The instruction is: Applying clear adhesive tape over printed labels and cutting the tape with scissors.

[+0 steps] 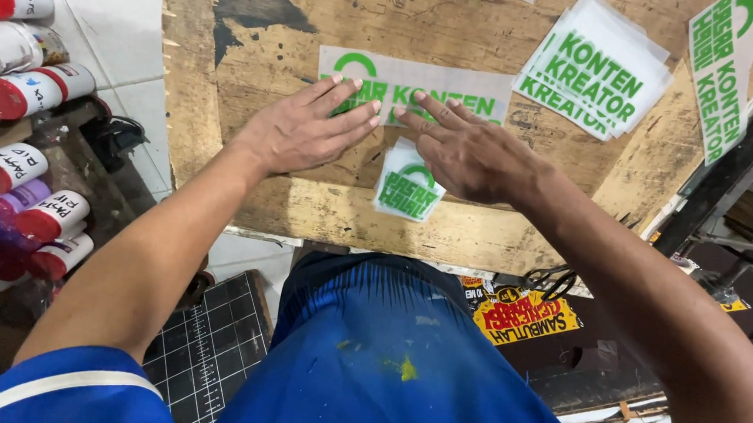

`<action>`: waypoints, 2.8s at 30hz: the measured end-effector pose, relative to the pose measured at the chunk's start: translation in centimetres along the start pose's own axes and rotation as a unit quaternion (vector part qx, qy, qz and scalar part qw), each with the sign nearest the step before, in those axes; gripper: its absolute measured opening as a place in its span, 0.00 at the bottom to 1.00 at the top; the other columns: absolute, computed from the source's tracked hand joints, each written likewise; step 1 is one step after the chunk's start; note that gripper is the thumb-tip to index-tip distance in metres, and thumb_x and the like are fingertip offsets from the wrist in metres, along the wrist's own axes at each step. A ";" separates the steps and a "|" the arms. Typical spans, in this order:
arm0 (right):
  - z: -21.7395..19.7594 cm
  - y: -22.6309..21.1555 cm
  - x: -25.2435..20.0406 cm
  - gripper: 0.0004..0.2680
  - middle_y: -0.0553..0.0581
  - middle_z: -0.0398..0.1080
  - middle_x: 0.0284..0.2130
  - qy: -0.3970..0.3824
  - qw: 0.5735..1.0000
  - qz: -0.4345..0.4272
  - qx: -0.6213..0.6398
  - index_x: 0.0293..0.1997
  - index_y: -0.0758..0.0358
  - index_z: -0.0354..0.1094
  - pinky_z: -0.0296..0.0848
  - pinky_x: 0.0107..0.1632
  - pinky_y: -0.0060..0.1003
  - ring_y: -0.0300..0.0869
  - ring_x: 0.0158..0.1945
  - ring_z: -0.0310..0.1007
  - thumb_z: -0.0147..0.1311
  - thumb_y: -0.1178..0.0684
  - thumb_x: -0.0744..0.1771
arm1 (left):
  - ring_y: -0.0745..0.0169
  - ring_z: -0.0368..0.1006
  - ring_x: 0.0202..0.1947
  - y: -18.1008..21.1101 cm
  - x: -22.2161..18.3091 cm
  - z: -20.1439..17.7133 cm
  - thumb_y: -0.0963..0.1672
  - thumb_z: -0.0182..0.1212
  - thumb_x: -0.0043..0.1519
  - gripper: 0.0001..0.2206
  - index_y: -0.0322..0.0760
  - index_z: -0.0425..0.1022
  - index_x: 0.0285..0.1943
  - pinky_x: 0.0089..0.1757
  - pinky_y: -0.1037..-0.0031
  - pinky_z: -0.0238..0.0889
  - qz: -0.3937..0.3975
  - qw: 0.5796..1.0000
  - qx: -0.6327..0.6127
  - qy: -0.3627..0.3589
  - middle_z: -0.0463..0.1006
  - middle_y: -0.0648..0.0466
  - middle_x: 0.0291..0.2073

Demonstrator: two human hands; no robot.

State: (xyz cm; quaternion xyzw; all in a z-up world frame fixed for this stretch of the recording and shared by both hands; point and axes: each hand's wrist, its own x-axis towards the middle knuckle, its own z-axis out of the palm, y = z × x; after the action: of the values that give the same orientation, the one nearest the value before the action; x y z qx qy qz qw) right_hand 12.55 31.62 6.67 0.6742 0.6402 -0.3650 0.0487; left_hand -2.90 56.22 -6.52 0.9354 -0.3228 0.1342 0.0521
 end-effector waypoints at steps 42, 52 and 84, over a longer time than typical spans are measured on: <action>3.6 1.2 3.1 0.11 0.65 0.63 0.66 0.127 0.988 0.046 -0.075 0.41 0.59 0.62 0.66 0.45 0.43 0.52 0.57 0.68 0.37 0.46 0.71 | 0.55 0.58 0.65 -0.8 1.7 -2.7 0.56 0.55 0.64 0.13 0.54 0.77 0.47 0.63 0.62 0.54 0.021 0.998 0.015 -0.059 0.62 0.62 0.68; 4.6 0.9 3.4 0.10 0.67 0.64 0.65 0.140 0.987 0.045 -0.062 0.41 0.60 0.64 0.67 0.46 0.42 0.52 0.57 0.69 0.39 0.47 0.71 | 0.57 0.57 0.68 -0.3 1.3 -2.8 0.57 0.54 0.64 0.13 0.57 0.78 0.47 0.66 0.62 0.50 0.014 0.993 0.031 -0.114 0.59 0.63 0.72; 7.0 0.8 2.9 0.10 0.64 0.50 0.74 0.248 0.958 0.065 0.128 0.45 0.67 0.61 0.54 0.73 0.57 0.60 0.76 0.43 0.42 0.49 0.73 | 0.53 0.55 0.69 -0.1 0.8 -1.6 0.57 0.49 0.67 0.21 0.52 0.67 0.65 0.68 0.60 0.49 -0.006 0.998 0.011 -0.058 0.59 0.56 0.68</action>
State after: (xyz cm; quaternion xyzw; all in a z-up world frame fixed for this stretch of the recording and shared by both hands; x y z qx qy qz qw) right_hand 9.96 30.17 -0.36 0.7841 0.5353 -0.2609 -0.1748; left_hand -2.59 56.09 -4.81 0.9441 -0.3180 0.0830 0.0241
